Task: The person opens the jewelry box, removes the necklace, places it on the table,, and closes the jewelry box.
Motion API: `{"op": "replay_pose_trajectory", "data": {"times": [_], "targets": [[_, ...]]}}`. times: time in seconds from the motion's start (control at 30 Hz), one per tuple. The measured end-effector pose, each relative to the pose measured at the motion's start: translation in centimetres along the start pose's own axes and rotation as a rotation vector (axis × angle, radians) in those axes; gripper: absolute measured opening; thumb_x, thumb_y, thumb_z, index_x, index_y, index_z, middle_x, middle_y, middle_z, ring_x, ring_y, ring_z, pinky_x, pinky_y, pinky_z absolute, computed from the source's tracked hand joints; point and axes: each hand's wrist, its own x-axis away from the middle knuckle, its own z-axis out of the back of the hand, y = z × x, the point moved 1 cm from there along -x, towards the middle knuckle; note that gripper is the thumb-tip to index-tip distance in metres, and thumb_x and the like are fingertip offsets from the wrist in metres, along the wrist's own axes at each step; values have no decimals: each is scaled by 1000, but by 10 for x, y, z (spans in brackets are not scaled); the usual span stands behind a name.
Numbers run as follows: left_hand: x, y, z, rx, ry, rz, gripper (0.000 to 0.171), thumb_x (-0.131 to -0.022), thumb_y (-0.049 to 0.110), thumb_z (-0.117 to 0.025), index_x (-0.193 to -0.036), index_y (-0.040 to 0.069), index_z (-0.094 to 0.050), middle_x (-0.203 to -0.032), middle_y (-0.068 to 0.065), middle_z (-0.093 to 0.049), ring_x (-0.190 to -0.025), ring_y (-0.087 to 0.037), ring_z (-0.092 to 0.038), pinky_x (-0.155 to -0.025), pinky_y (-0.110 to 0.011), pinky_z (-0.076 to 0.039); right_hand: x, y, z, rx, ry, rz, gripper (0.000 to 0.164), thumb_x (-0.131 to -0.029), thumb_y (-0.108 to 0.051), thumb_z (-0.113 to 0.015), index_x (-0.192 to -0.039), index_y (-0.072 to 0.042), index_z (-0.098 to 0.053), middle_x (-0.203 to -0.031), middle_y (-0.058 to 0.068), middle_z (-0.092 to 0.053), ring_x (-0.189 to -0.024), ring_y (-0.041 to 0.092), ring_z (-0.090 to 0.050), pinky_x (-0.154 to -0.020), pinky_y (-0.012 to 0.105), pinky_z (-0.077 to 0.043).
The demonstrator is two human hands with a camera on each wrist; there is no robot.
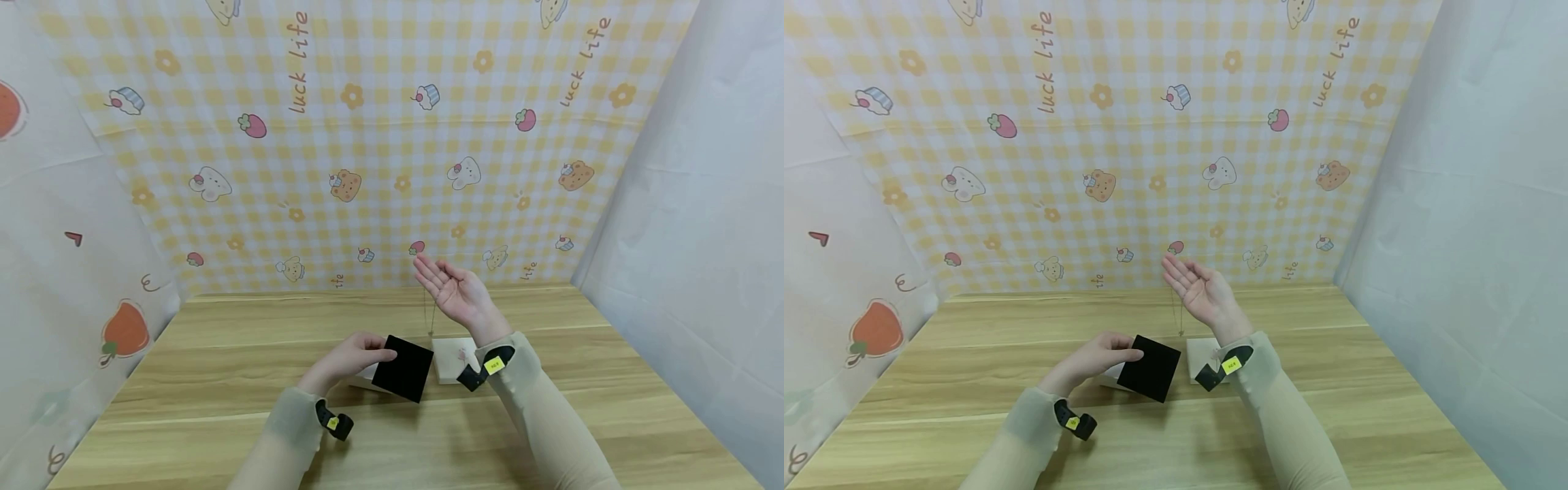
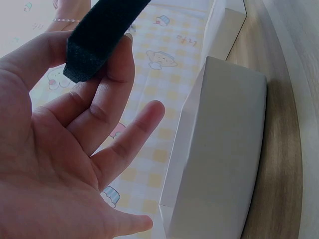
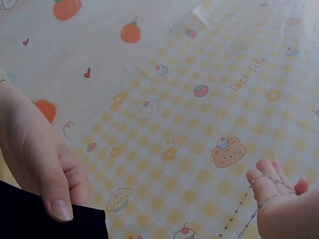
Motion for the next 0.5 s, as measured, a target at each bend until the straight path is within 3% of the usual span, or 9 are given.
{"op": "replay_pose_trajectory", "data": {"times": [0.2, 0.5], "targets": [[0, -1, 1, 1, -3, 2, 39, -95, 29, -62, -66, 9, -44, -58, 3, -36, -53, -13, -30, -54, -27, -28, 0, 1, 0, -1, 2, 6, 19, -107, -18, -30, -104, -3, -41, -140, 17, -49, -122, 32, -54, -106, 41, -36], [3, 0, 10, 1, 19, 18, 38, -95, 32, -60, -69, 9, -44, -63, 2, -36, -60, -14, -34, -61, -30, -31, 0, 5, 2, 22, 0, 8, 21, -108, -18, -27, -102, -3, -41, -121, 22, -62, -124, 31, -52, -106, 40, -35]]}}
